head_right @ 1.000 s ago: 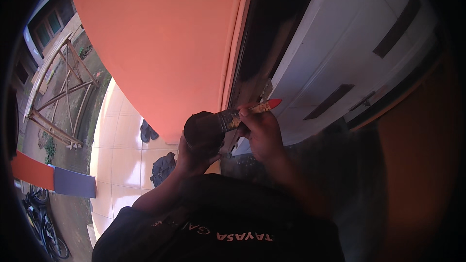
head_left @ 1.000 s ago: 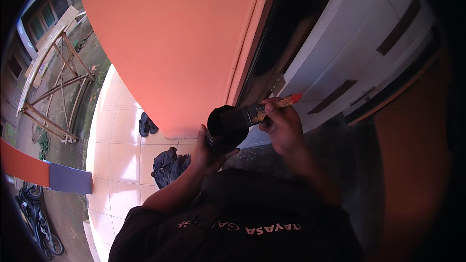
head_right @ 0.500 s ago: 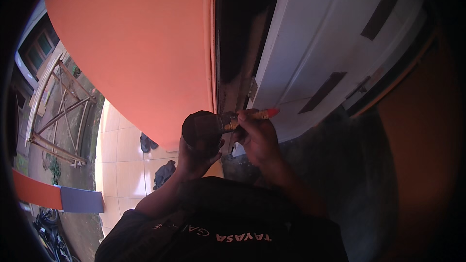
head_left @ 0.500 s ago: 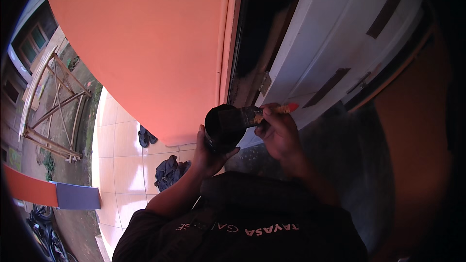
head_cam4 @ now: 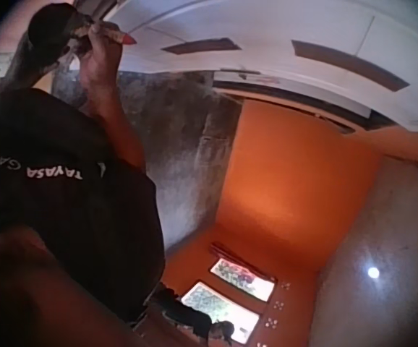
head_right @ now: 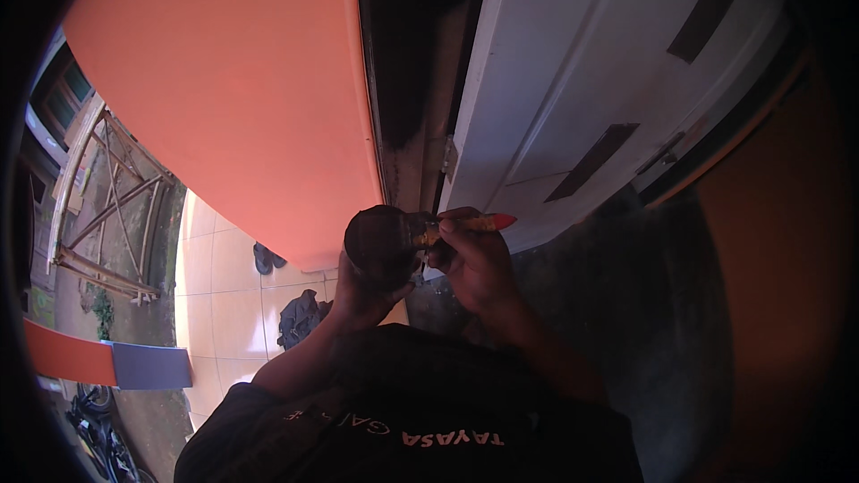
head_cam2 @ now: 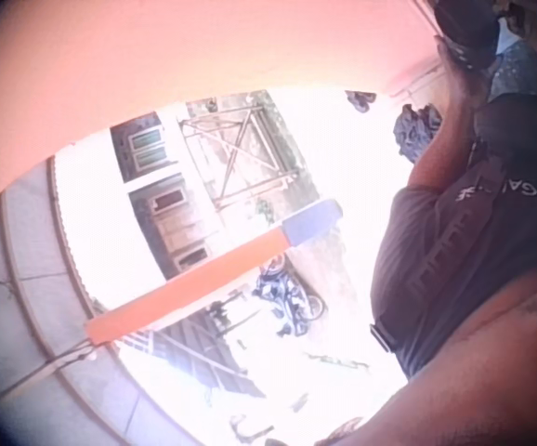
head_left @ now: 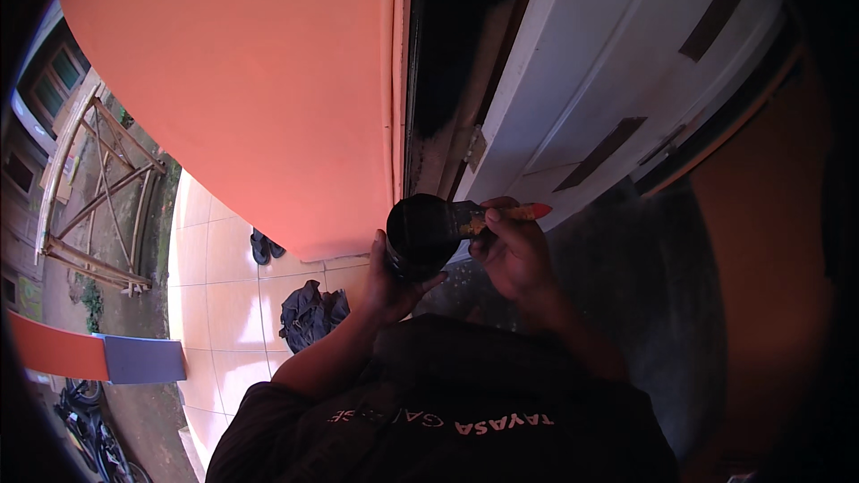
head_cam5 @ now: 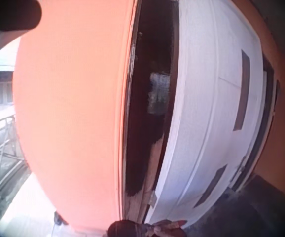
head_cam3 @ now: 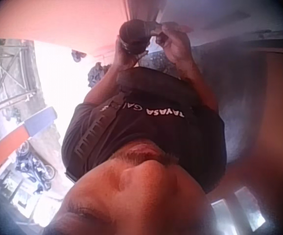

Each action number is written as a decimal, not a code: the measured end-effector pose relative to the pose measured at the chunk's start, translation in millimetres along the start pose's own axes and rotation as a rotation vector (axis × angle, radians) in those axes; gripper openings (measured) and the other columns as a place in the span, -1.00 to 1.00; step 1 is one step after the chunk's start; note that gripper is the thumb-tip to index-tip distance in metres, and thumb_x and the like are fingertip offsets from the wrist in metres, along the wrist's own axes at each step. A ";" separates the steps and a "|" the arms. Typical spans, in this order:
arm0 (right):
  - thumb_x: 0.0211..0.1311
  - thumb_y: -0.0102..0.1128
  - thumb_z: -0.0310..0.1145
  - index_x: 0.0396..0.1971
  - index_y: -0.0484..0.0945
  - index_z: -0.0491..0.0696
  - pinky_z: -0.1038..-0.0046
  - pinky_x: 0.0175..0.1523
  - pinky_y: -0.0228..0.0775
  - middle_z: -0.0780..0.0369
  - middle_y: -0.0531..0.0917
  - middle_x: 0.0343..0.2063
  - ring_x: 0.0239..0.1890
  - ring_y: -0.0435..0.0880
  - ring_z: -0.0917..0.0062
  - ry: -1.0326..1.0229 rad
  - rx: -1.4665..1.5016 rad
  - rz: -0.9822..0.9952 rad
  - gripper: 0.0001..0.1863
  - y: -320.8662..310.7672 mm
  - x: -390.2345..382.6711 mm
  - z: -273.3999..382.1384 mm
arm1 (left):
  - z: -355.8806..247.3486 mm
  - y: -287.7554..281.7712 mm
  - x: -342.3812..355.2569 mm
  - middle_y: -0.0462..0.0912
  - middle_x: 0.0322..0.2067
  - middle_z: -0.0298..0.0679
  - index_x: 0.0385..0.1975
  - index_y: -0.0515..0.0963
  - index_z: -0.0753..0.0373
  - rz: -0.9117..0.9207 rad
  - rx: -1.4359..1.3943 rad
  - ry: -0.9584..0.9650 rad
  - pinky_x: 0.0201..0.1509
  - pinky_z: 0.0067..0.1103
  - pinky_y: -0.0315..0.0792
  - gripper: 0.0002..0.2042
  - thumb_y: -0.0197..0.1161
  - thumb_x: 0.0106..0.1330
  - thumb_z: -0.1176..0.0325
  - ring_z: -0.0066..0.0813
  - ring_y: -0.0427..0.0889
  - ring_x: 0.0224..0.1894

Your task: The person paints the vertical edge of a door frame black using a paintbrush and a small paint can. They repeatedly dip the brush into the can and apply paint along the frame, working from lower to higher sections.

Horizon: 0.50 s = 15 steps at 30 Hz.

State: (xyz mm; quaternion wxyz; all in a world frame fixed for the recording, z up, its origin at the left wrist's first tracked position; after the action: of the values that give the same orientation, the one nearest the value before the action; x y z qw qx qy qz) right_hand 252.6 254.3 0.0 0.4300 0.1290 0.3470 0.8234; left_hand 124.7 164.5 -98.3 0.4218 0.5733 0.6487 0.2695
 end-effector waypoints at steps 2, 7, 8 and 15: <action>0.35 0.24 -0.39 -0.12 0.53 -0.03 0.40 -0.26 0.55 0.22 0.68 -0.31 -0.42 0.68 0.48 -0.006 0.007 0.013 -0.84 -1.3 1.1 2.3 | 0.7 3.0 2.4 0.34 0.34 -0.21 0.40 0.23 -0.01 -0.007 -0.001 0.001 0.37 -0.04 0.21 -0.16 -0.11 0.29 -0.51 -0.23 0.34 0.35; 0.37 0.20 -0.39 -0.09 0.53 -0.01 0.49 -0.21 0.53 0.25 0.68 -0.27 -0.33 0.67 0.55 -0.031 0.007 0.030 -0.83 -8.2 3.0 8.2 | 1.9 7.3 11.4 0.33 0.35 -0.22 0.40 0.23 -0.03 -0.014 -0.019 -0.016 0.38 -0.05 0.20 -0.18 -0.11 0.30 -0.50 -0.25 0.32 0.37; 0.37 0.20 -0.40 -0.08 0.53 -0.01 0.48 -0.21 0.53 0.25 0.68 -0.27 -0.33 0.66 0.55 -0.050 0.013 0.022 -0.83 -9.4 3.8 9.6 | 0.3 10.5 13.2 0.33 0.34 -0.22 0.41 0.23 -0.04 -0.011 -0.021 -0.012 0.38 -0.06 0.20 -0.18 -0.11 0.30 -0.50 -0.25 0.31 0.37; 0.38 0.19 -0.43 -0.04 0.46 -0.07 0.46 -0.16 0.55 0.20 0.65 -0.22 -0.29 0.67 0.52 -0.450 -0.057 -0.009 -0.79 7.6 14.1 56.7 | -21.1 42.7 32.0 0.36 0.32 -0.22 0.41 0.21 -0.04 -0.026 -0.021 0.057 0.37 -0.06 0.22 -0.19 -0.10 0.31 -0.48 -0.26 0.34 0.36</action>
State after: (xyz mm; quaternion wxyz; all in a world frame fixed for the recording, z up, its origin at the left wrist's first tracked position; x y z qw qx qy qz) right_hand 268.5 288.7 45.1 0.5037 0.2957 0.2195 0.7814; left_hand 129.1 206.8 -59.8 0.4127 0.5525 0.6649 0.2869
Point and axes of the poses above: each hand's wrist, its own x-axis towards the middle knuckle, its own y-axis out of the palm, z = x × y, the point moved 7 cm from there along x, towards the middle knuckle
